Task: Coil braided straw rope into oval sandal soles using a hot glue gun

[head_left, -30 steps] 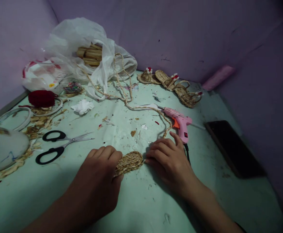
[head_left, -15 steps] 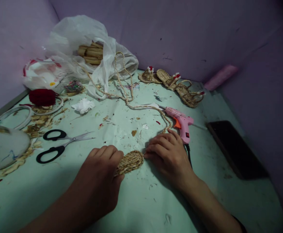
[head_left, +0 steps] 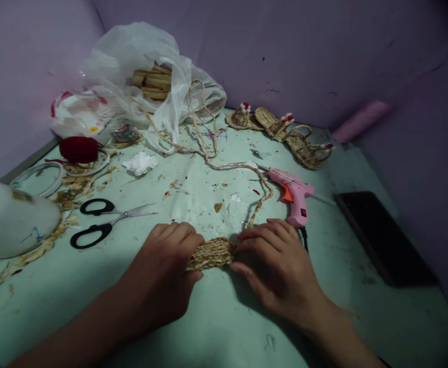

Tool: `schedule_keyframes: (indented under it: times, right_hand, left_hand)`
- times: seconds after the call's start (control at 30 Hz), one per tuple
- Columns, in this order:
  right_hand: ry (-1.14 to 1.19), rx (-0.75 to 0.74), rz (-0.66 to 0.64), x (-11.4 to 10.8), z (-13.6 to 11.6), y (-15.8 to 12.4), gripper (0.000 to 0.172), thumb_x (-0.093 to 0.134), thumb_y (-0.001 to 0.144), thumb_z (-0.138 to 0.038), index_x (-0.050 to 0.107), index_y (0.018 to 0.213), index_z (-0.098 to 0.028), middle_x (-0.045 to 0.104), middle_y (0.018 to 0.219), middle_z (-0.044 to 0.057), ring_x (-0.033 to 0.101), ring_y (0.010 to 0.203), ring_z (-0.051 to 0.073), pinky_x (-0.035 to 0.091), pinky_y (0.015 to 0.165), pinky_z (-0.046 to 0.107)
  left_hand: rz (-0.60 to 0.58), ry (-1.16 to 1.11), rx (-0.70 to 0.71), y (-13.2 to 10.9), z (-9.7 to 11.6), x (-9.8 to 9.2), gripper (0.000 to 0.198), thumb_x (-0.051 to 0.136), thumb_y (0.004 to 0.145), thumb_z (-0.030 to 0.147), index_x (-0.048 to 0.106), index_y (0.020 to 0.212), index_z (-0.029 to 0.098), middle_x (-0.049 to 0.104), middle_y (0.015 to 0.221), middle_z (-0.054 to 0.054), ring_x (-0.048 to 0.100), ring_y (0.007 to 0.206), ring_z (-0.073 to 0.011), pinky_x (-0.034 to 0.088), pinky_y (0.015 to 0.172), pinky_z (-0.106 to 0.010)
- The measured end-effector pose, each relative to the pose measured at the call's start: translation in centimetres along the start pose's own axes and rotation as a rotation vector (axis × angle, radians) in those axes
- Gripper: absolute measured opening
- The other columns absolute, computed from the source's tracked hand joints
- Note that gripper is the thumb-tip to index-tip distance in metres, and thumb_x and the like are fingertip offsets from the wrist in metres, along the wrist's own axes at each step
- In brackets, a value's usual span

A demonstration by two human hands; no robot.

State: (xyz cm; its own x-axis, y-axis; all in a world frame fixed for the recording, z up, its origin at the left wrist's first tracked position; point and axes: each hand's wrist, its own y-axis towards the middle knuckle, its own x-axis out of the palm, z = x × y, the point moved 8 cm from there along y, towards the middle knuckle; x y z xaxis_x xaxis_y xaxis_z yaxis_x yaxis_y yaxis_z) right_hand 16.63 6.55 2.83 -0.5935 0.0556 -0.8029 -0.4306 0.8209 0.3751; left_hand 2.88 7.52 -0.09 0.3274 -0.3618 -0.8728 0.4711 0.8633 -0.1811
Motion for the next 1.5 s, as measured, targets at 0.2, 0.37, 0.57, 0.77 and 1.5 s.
schedule_keyframes:
  times: [0.2,0.37,0.57,0.77,1.5]
  right_hand:
    - [0.073,-0.036,-0.052,2.4,-1.6,0.6,0.008,0.059,0.079,-0.021,0.062,0.085,-0.017,0.067,0.095,0.008,0.057,0.085,0.022,0.039,0.081,0.043]
    - [0.188,0.096,-0.003,2.4,-0.8,0.5,0.004,0.060,0.073,-0.015,0.059,0.075,-0.019,0.065,0.092,0.006,0.055,0.083,0.021,0.041,0.077,0.041]
    - [0.278,0.130,-0.008,2.8,0.0,0.2,0.009,0.057,0.077,-0.012,0.059,0.075,-0.021,0.064,0.093,0.004,0.055,0.086,0.021,0.043,0.078,0.040]
    - [0.164,0.032,-0.030,3.0,-1.0,0.3,0.012,0.052,0.080,-0.009,0.058,0.078,-0.019,0.064,0.091,0.007,0.052,0.082,0.021,0.043,0.076,0.040]
    - [0.155,-0.037,0.138,2.5,-2.1,0.3,0.009,0.063,0.072,-0.009,0.067,0.072,-0.017,0.069,0.082,0.005,0.056,0.073,0.019,0.047,0.068,0.039]
  left_hand:
    - [0.002,0.028,-0.002,0.0,0.6,0.0,0.014,0.057,0.073,0.020,0.057,0.087,0.019,0.057,0.090,-0.005,0.050,0.087,-0.0250,0.036,0.079,-0.044]
    - [0.023,0.039,-0.008,-0.1,0.7,0.1,0.010,0.052,0.075,0.019,0.056,0.084,0.019,0.056,0.088,-0.006,0.050,0.084,-0.0238,0.037,0.077,-0.042]
    - [0.011,0.007,0.024,0.1,0.6,0.2,0.013,0.051,0.074,0.018,0.057,0.086,0.019,0.056,0.089,-0.006,0.049,0.085,-0.0233,0.037,0.077,-0.042]
    - [0.069,0.067,0.085,0.2,0.8,-0.1,0.011,0.050,0.071,0.017,0.057,0.079,0.018,0.057,0.083,-0.005,0.050,0.081,-0.0222,0.036,0.077,-0.041]
    - [0.150,-0.015,0.168,0.6,0.7,0.5,0.007,0.049,0.065,0.013,0.051,0.070,0.017,0.052,0.075,-0.004,0.047,0.074,-0.0201,0.036,0.072,-0.040]
